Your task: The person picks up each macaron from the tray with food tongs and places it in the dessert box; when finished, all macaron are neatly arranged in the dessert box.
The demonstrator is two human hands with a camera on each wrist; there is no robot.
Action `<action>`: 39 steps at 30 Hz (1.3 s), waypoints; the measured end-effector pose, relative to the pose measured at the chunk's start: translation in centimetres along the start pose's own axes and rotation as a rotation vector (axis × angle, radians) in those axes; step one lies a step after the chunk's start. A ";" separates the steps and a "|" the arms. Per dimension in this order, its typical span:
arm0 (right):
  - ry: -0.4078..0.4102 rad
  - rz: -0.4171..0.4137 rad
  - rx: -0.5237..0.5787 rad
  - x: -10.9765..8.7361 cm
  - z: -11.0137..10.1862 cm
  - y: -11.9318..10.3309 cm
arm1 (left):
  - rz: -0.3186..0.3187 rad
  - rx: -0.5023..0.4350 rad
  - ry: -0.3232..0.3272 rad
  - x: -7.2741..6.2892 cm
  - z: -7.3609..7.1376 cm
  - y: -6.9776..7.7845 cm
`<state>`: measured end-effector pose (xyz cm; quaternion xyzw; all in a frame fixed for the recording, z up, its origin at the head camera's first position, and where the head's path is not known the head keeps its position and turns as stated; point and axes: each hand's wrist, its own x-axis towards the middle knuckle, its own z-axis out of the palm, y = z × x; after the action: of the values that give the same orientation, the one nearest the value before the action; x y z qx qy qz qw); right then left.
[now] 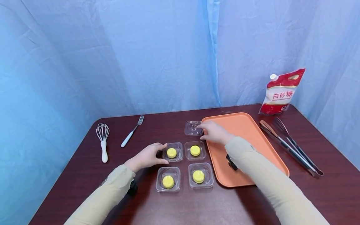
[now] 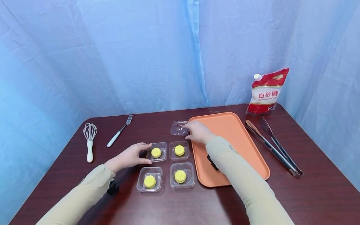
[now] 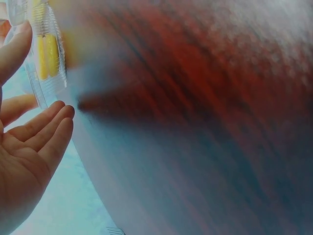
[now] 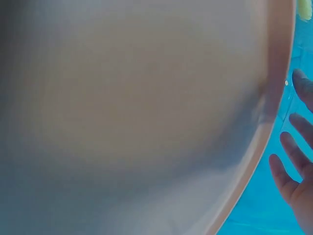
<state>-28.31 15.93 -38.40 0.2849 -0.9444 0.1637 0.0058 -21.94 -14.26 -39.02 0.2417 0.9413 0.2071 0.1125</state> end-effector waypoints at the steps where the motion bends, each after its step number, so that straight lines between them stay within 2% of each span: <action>1: -0.003 -0.002 -0.004 0.1 0.1 0.1 | 0.000 -0.001 0.001 0.0 0.0 0.0; 9: -0.021 0.017 -0.001 0.4 0.6 0.6 | -0.010 -0.004 0.005 -0.1 0.1 0.1; 17: -0.022 0.017 -0.045 0.6 0.5 -0.4 | 0.027 0.013 0.010 -0.1 0.2 -0.2; 24: -0.015 0.033 -0.044 0.9 0.8 -0.5 | 0.021 0.009 0.010 -0.1 0.1 -0.1; 30: 0.066 0.030 -0.039 0.9 1.0 -0.3 | 0.024 0.011 0.010 -0.1 0.2 -0.1; 39: 0.163 0.018 0.081 0.9 0.6 -0.6 | 0.030 0.016 0.009 -0.1 0.2 -0.2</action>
<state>-28.68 14.79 -38.67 0.2620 -0.9361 0.2243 0.0696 -21.85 -14.39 -39.28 0.2556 0.9398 0.2021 0.1032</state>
